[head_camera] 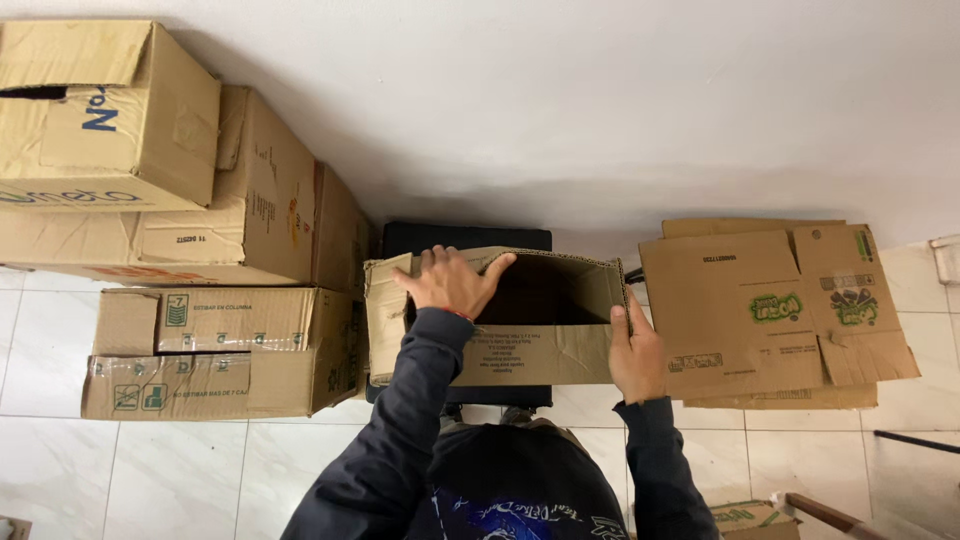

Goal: The person assembles cardboard boxes by hand, folding the flaps and interlocking them to form the base and top of the containers.

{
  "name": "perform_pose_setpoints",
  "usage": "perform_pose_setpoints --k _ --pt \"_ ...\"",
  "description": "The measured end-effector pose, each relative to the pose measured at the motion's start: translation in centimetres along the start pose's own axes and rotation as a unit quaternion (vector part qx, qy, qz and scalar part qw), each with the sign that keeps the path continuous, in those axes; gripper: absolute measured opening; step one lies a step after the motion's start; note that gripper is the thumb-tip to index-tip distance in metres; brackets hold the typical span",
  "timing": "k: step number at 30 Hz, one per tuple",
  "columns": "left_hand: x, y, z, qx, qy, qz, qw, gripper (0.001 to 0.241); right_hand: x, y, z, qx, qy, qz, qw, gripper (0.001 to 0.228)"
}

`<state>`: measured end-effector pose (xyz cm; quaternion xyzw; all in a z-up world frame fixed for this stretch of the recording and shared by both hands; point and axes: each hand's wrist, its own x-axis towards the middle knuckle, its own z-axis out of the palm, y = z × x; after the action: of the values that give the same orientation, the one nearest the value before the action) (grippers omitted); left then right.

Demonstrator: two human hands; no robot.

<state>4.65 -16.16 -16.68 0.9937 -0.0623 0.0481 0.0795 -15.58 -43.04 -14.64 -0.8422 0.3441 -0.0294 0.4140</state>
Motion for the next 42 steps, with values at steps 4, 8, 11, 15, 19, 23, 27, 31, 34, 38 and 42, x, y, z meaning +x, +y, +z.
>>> perform_pose_setpoints --k 4,8,11,15,19,23,27,31,34,38,42 --pt "1.7 0.4 -4.5 -0.046 -0.116 -0.048 0.991 0.144 -0.4 -0.5 -0.1 -0.002 0.005 0.009 1.000 0.061" --pt "2.2 1.1 -6.0 -0.043 -0.151 -0.073 0.985 0.144 -0.2 1.3 1.2 -0.088 0.023 -0.047 0.995 0.062" --pt "3.2 1.5 -6.8 -0.053 -0.188 -0.083 0.977 0.143 -0.7 1.8 1.8 -0.184 0.035 -0.072 0.980 0.065" --pt "4.3 2.0 -7.8 -0.069 -0.214 -0.114 0.968 0.143 -0.8 2.0 2.2 -0.217 0.014 -0.129 0.967 0.065" --pt "4.1 1.5 -7.3 -0.060 -0.204 -0.115 0.970 0.143 -0.5 0.8 2.9 -0.257 0.024 -0.207 0.944 0.059" --pt "1.7 1.7 -8.2 -0.038 -0.177 -0.063 0.981 0.137 -0.6 0.2 7.7 -0.330 0.058 -0.295 0.895 0.053" --pt "1.0 0.2 -5.8 -0.034 -0.281 -0.050 0.958 0.137 -2.3 0.4 11.8 -0.359 0.076 -0.268 0.891 0.094" --pt "0.0 -6.6 2.1 -0.132 -0.331 0.057 0.932 0.100 -4.4 0.6 14.9 -0.432 0.092 -0.256 0.860 0.091" --pt "-0.8 -12.3 4.0 -0.269 -0.252 0.185 0.911 0.027 -4.8 0.5 16.1 -0.353 -0.033 -0.269 0.895 0.079" --pt "-2.4 -15.5 1.6 -0.212 -0.122 0.349 0.904 0.034 -6.8 -2.8 18.8 -0.228 -0.096 -0.408 0.879 0.055" --pt "-1.8 -15.1 2.3 -0.148 0.139 0.458 0.865 0.046 -6.3 -3.2 20.2 -0.148 -0.129 -0.379 0.904 0.059"
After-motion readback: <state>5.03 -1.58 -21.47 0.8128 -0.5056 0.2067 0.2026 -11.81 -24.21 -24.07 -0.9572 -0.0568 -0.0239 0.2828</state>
